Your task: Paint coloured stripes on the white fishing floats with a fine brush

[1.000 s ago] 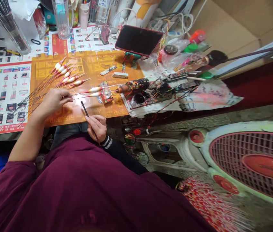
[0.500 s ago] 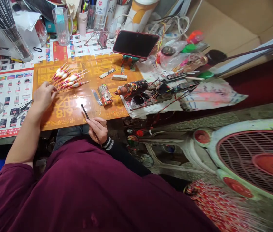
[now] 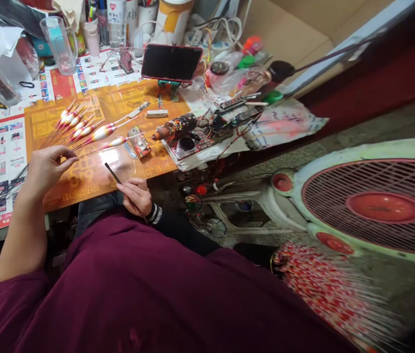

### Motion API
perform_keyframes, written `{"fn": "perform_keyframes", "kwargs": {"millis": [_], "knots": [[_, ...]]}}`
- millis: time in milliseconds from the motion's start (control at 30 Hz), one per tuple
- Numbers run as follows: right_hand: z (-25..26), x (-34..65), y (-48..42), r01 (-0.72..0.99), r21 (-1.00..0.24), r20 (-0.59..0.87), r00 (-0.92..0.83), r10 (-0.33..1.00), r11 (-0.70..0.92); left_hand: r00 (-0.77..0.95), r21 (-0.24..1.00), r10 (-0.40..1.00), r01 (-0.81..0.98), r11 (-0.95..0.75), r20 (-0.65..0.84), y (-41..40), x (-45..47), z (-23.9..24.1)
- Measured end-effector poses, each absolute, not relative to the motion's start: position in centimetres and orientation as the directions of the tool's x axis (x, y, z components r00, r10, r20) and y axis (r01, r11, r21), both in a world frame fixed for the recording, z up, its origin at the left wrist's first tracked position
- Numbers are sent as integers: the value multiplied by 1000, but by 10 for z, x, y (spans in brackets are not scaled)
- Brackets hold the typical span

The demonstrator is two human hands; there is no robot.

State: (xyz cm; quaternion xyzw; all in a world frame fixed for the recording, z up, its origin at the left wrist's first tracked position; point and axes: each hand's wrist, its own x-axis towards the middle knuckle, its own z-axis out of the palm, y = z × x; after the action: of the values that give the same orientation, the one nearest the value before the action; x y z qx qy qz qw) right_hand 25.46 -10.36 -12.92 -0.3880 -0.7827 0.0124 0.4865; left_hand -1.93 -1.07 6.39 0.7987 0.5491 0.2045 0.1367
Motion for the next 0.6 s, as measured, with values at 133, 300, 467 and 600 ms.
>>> {"fn": "perform_keyframes", "kwargs": {"millis": [133, 300, 467, 600], "knots": [[-129, 255, -102, 615, -379, 753, -230, 616, 692, 345, 448, 924, 808, -381, 164, -20, -11, 65], [-122, 254, -101, 568, -355, 833, -169, 527, 743, 381, 394, 911, 822, -412, 157, -18, -8, 59], [-123, 254, -101, 541, -369, 838, -158, 522, 756, 396, 262, 906, 868, -423, 149, -22, 0, 61], [-128, 254, -102, 586, -377, 782, -214, 585, 718, 409, 202, 903, 880, -429, 133, -22, 9, 58]]}}
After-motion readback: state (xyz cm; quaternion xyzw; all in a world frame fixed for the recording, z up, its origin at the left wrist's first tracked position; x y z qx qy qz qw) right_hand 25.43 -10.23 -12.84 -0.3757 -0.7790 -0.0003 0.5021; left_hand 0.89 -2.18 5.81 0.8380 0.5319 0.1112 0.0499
